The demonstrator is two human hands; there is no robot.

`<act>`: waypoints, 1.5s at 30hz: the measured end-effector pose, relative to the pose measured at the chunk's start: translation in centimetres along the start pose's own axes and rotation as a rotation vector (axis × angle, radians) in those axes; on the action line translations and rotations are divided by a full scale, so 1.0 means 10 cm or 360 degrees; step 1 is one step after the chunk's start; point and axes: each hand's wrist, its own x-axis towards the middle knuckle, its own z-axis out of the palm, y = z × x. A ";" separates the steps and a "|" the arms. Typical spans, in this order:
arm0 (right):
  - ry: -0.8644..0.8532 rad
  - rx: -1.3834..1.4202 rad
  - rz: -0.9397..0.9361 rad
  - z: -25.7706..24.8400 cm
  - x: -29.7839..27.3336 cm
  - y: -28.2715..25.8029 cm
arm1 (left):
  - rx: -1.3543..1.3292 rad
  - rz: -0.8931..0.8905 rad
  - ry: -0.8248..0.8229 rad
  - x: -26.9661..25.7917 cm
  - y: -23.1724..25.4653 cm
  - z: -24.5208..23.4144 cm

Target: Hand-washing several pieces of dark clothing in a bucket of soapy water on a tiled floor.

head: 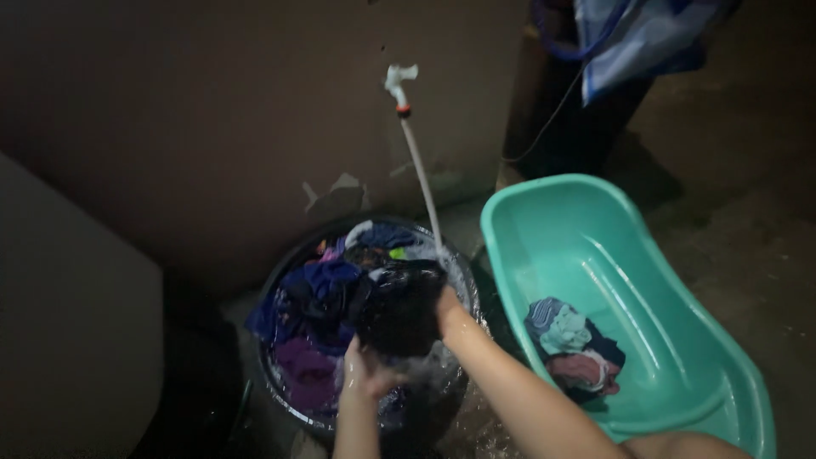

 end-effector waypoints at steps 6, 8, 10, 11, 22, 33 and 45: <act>-0.0450 -0.1129 -0.0694 0.89 -0.35 0.11 | -0.0638 0.0254 -0.1271 0.89 0.04 -0.65; -0.0471 -0.1511 -0.1204 1.14 -0.41 -0.11 | 0.1558 0.1059 -0.0864 0.48 0.22 -0.25; -0.0187 -0.1139 -0.0751 0.14 0.17 -0.14 | 0.0859 0.0796 -0.0362 0.31 0.25 0.00; 0.0086 -0.0784 -0.0337 -0.21 0.55 -0.13 | 0.0156 0.0527 0.0083 0.28 0.28 0.17; -0.0206 -0.2303 0.0182 -0.39 0.79 0.51 | 0.3563 0.1638 -0.0021 -0.66 -0.52 1.18; -0.0456 -0.3569 0.0084 -1.98 1.37 0.65 | 0.4456 0.1018 -0.0420 0.04 -0.82 0.31; 0.0845 -0.1130 0.0950 -1.63 -1.50 -2.62 | 0.0302 -0.0651 -0.0165 1.60 -1.77 0.55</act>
